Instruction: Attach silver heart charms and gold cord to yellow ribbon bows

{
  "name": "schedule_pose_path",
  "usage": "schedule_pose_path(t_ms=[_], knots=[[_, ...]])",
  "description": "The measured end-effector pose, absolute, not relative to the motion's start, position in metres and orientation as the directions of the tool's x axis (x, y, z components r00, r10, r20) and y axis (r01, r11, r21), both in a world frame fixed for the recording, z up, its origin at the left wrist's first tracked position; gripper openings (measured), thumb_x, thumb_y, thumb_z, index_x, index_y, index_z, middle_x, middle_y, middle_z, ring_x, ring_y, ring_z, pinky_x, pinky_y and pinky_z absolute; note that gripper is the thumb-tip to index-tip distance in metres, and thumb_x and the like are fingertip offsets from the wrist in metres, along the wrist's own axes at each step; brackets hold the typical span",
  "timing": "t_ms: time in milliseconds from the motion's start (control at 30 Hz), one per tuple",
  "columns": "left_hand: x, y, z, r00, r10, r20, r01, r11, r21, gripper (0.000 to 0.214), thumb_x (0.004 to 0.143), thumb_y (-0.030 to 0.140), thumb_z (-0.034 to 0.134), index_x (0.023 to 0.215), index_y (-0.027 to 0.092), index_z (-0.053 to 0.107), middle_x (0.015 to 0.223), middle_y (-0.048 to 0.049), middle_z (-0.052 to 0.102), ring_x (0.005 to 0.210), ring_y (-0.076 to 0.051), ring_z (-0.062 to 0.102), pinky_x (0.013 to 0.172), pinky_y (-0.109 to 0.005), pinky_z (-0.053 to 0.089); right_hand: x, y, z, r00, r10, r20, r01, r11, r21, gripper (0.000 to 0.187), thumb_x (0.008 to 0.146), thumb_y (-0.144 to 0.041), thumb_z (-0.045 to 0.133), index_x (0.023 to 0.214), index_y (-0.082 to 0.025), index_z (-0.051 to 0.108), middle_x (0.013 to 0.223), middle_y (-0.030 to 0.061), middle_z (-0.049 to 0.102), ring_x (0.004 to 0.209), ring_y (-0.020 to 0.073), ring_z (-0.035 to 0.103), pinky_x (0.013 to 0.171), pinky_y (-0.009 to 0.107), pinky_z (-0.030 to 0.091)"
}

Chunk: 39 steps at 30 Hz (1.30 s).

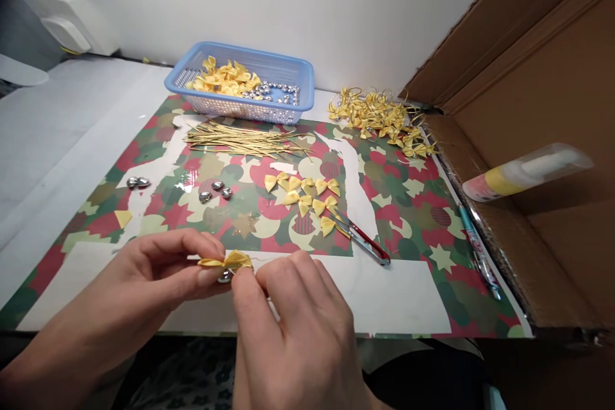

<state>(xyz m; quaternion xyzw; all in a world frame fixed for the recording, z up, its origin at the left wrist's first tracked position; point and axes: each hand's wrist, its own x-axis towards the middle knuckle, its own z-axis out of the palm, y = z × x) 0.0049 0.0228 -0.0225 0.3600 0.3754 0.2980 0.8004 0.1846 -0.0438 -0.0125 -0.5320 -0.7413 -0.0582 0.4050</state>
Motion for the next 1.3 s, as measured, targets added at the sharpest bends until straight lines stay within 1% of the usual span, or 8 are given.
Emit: schedule_pose_path(t_ms=[133, 367, 600, 700, 800, 967, 1067, 1300], knots=[[0.007, 0.023, -0.019, 0.494, 0.759, -0.424, -0.204, 0.575, 0.792, 0.011, 0.081, 0.028, 0.096, 0.082, 0.024, 0.085, 0.086, 0.0006, 0.085, 0.083, -0.012, 0.08, 0.08, -0.012, 0.061, 0.19, -0.047, -0.004, -0.194, 0.774, 0.603, 0.818, 0.466, -0.336, 0.024, 0.083, 0.008, 0.06, 0.097, -0.004, 0.074, 0.071, 0.0072, 0.061, 0.064, 0.0168, 0.05, 0.056, 0.032, 0.043], [0.009, 0.023, -0.018, 0.515, 0.722, -0.463, -0.217, 0.632, 0.744, 0.015, 0.077, 0.029, 0.098, 0.08, 0.023, 0.085, 0.085, -0.0012, 0.084, 0.082, -0.014, 0.079, 0.08, -0.016, 0.063, 0.192, -0.047, -0.004, -0.2, 0.762, 0.617, 0.812, 0.481, -0.331, 0.024, 0.08, 0.009, 0.06, 0.097, -0.002, 0.073, 0.07, 0.008, 0.061, 0.064, 0.017, 0.049, 0.055, 0.032, 0.042], [0.006, 0.018, -0.026, 0.444, 0.833, -0.329, -0.108, 0.414, 0.904, 0.006, 0.086, 0.029, 0.091, 0.086, 0.03, 0.085, 0.09, 0.0045, 0.082, 0.085, -0.01, 0.075, 0.083, -0.011, 0.06, 0.19, -0.044, -0.005, -0.231, 0.753, 0.616, 0.835, 0.479, -0.272, 0.018, 0.083, 0.006, 0.06, 0.092, -0.001, 0.075, 0.066, 0.0083, 0.059, 0.063, 0.0174, 0.046, 0.055, 0.032, 0.043], [0.006, 0.017, -0.027, 0.427, 0.851, -0.305, -0.078, 0.371, 0.926, 0.006, 0.087, 0.03, 0.09, 0.084, 0.031, 0.085, 0.089, 0.0052, 0.081, 0.084, -0.01, 0.074, 0.083, -0.01, 0.059, 0.189, -0.042, -0.005, -0.228, 0.742, 0.631, 0.836, 0.482, -0.264, 0.018, 0.083, 0.007, 0.061, 0.092, -0.001, 0.075, 0.066, 0.0082, 0.059, 0.063, 0.0174, 0.048, 0.055, 0.032, 0.043], [0.007, 0.017, -0.027, 0.461, 0.814, -0.353, -0.145, 0.462, 0.875, 0.008, 0.084, 0.027, 0.093, 0.083, 0.029, 0.085, 0.088, 0.0036, 0.082, 0.083, -0.011, 0.076, 0.08, -0.012, 0.06, 0.191, -0.042, -0.006, -0.187, 0.757, 0.626, 0.81, 0.48, -0.338, 0.02, 0.083, 0.008, 0.061, 0.091, -0.003, 0.074, 0.068, 0.0074, 0.059, 0.064, 0.0169, 0.048, 0.056, 0.031, 0.041], [0.01, 0.02, -0.022, 0.549, 0.696, -0.463, -0.274, 0.673, 0.687, 0.012, 0.08, 0.025, 0.096, 0.082, 0.02, 0.085, 0.085, -0.0021, 0.084, 0.081, -0.014, 0.077, 0.08, -0.017, 0.063, 0.193, -0.043, -0.01, -0.101, 0.768, 0.633, 0.792, 0.447, -0.416, 0.027, 0.084, 0.009, 0.056, 0.094, -0.01, 0.073, 0.073, 0.0051, 0.057, 0.066, 0.0161, 0.048, 0.058, 0.031, 0.039], [0.011, 0.022, -0.019, 0.566, 0.672, -0.478, -0.301, 0.708, 0.639, 0.012, 0.08, 0.022, 0.095, 0.082, 0.018, 0.085, 0.085, -0.0033, 0.084, 0.081, -0.014, 0.076, 0.083, -0.018, 0.063, 0.19, -0.042, -0.014, -0.042, 0.727, 0.686, 0.794, 0.44, -0.418, 0.029, 0.086, 0.007, 0.054, 0.098, -0.012, 0.072, 0.075, 0.0036, 0.055, 0.067, 0.0156, 0.046, 0.058, 0.031, 0.036], [0.012, 0.023, -0.015, 0.579, 0.644, -0.5, -0.318, 0.743, 0.588, 0.009, 0.082, 0.018, 0.092, 0.081, 0.016, 0.083, 0.084, -0.0038, 0.084, 0.081, -0.013, 0.076, 0.081, -0.017, 0.062, 0.189, -0.042, -0.016, -0.032, 0.739, 0.673, 0.804, 0.419, -0.422, 0.027, 0.091, 0.003, 0.053, 0.099, -0.014, 0.072, 0.075, 0.0023, 0.054, 0.066, 0.0152, 0.046, 0.058, 0.031, 0.036]])
